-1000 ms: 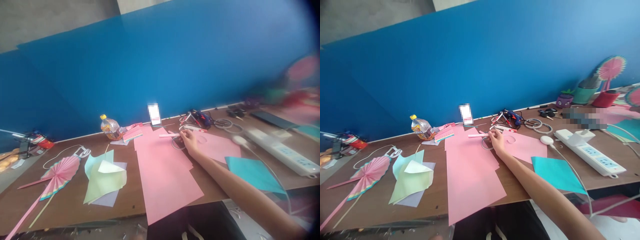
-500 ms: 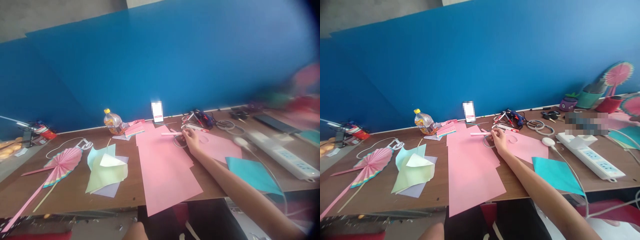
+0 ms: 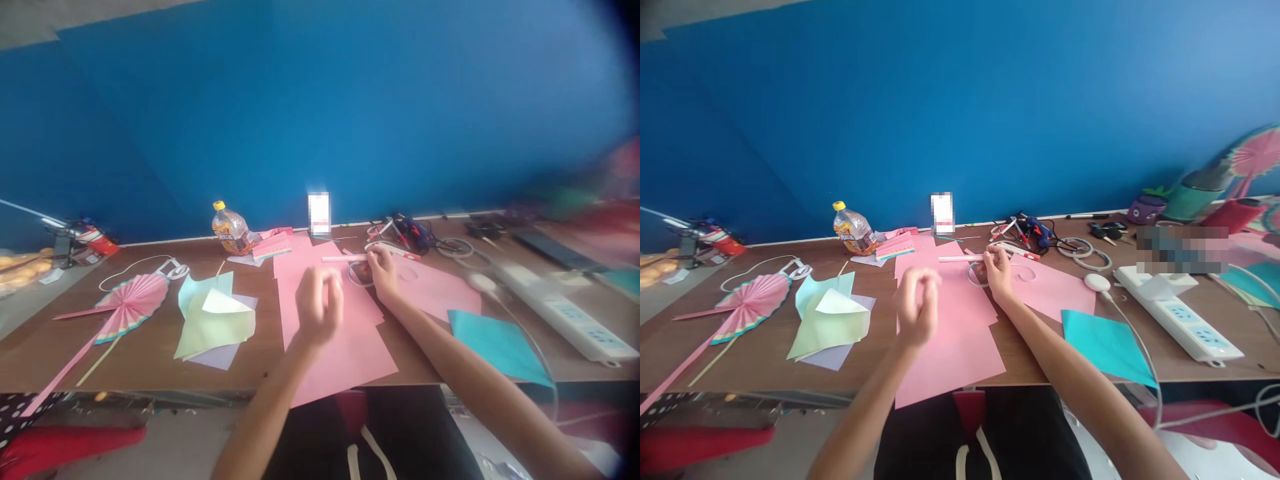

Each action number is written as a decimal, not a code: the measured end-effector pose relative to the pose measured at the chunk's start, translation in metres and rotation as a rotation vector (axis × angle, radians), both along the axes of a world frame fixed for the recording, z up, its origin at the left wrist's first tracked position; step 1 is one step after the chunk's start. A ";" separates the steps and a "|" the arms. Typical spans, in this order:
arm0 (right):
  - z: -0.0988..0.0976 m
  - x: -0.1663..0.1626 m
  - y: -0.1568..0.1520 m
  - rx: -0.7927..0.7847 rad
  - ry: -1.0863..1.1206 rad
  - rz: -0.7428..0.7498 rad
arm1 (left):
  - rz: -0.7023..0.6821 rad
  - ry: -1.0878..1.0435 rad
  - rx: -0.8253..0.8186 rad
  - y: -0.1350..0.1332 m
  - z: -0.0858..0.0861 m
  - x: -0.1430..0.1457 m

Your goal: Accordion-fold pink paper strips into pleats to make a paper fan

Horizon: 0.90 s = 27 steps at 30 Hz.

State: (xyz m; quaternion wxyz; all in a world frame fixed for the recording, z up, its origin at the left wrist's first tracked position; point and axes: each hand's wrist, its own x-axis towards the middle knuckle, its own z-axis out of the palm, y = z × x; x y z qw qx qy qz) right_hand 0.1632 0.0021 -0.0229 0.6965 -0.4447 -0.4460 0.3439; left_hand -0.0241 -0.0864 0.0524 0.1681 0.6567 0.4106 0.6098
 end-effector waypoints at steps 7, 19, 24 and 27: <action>0.003 -0.006 -0.004 -0.106 0.071 0.105 | -0.250 -0.398 -0.473 0.100 -0.054 0.011; 0.015 -0.013 -0.025 -0.053 -0.362 0.279 | -0.376 -0.536 -0.591 0.126 -0.078 0.009; 0.009 -0.016 -0.026 0.011 -0.710 0.215 | -0.450 -0.439 -0.593 0.116 -0.077 0.010; 0.003 -0.015 -0.021 -0.028 -0.753 0.133 | -0.486 -0.343 -0.555 0.110 -0.072 0.012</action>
